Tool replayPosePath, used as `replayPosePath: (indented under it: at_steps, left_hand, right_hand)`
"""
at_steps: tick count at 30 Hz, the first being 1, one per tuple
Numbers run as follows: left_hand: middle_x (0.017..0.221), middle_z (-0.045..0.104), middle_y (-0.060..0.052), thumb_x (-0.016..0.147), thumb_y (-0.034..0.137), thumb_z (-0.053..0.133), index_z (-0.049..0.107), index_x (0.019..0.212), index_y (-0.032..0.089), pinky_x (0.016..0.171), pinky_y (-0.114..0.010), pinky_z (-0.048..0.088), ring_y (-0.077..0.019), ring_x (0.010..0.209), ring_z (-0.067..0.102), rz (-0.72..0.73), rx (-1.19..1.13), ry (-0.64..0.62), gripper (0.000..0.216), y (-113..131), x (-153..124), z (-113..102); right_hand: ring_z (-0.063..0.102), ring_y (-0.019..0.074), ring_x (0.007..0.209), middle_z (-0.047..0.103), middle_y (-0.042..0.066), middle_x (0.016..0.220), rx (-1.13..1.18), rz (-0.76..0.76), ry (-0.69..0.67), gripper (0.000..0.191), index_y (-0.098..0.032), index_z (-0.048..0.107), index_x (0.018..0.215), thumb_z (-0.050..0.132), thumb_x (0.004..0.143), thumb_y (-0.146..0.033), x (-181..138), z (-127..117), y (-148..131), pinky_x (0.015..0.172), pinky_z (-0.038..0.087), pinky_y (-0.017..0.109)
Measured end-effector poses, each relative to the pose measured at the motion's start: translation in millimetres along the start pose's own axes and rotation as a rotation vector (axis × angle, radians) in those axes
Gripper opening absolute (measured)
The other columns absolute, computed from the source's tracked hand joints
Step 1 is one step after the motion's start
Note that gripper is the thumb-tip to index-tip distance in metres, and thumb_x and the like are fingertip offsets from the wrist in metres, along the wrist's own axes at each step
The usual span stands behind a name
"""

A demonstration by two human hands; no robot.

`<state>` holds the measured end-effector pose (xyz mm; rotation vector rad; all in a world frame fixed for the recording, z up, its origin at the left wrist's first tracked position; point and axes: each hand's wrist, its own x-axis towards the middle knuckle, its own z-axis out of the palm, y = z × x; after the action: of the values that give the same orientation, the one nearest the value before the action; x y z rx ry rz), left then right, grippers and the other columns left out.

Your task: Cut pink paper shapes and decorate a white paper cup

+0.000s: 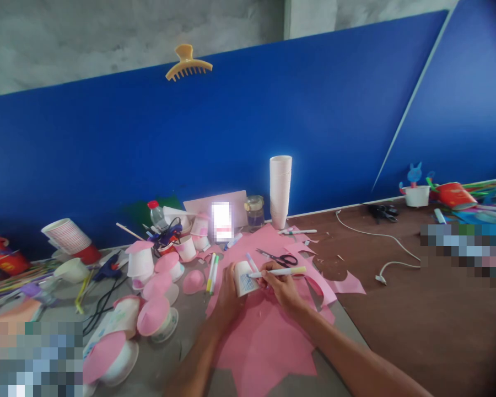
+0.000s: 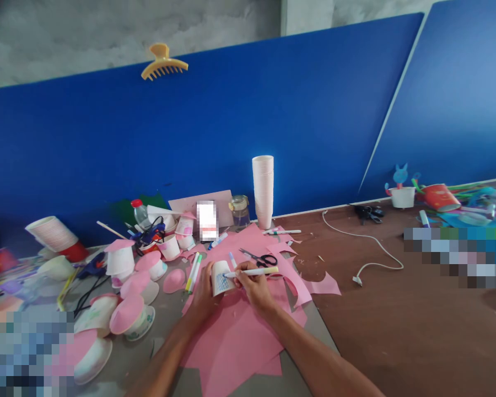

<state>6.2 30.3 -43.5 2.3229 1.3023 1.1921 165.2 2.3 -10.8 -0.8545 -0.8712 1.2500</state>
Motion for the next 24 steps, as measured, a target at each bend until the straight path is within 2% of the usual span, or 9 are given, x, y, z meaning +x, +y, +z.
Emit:
replayPosePath:
  at_steps: [4,13,16,19,24]
  left_hand:
    - [0.109,0.053,-0.015,0.079,0.019,0.051,0.036,0.124,0.013,0.085,-0.039,0.048,-0.0249,0.101,0.054,0.026,0.01,0.005,0.048,-3,-1,2]
    - [0.111,0.053,-0.015,0.075,0.014,0.051,0.035,0.124,0.014,0.088,-0.041,0.048,-0.0254,0.103,0.054,0.008,-0.017,-0.016,0.052,-1,0,-1]
    - [0.112,0.052,-0.015,0.073,0.012,0.051,0.035,0.125,0.013,0.089,-0.042,0.047,-0.0251,0.104,0.054,0.011,-0.022,-0.015,0.054,-2,-1,-1]
    - [0.115,0.051,-0.016,0.074,0.013,0.051,0.034,0.126,0.013,0.091,-0.043,0.047,-0.0258,0.108,0.053,0.041,-0.031,-0.012,0.055,-5,-2,0]
    - [0.114,0.053,-0.016,0.075,0.015,0.052,0.036,0.126,0.013,0.091,-0.04,0.047,-0.0261,0.107,0.053,-0.002,-0.036,-0.001,0.053,-4,-2,1]
  right_hand:
    - [0.041,0.0089,0.044,0.049,-0.004,0.048,0.042,0.053,0.027,0.023,-0.02,0.053,0.064,0.066,0.067,-0.038,0,-2,3,0.041,0.029,0.021]
    - [0.043,0.0086,0.045,0.051,-0.004,0.049,0.077,0.063,0.061,0.021,-0.02,0.052,0.063,0.065,0.069,-0.036,5,-6,13,0.044,0.032,0.021]
    - [0.044,0.0086,0.046,0.054,-0.003,0.052,0.066,0.073,0.056,0.02,-0.02,0.054,0.068,0.065,0.07,-0.036,4,-7,14,0.043,0.031,0.02]
    - [0.043,0.0084,0.045,0.05,-0.005,0.049,0.089,0.095,0.05,0.019,-0.02,0.052,0.066,0.065,0.07,-0.034,4,-8,15,0.043,0.031,0.02]
    - [0.042,0.008,0.044,0.053,-0.005,0.053,0.081,0.081,0.03,0.021,-0.02,0.053,0.069,0.063,0.072,-0.039,6,-11,19,0.04,0.028,0.02]
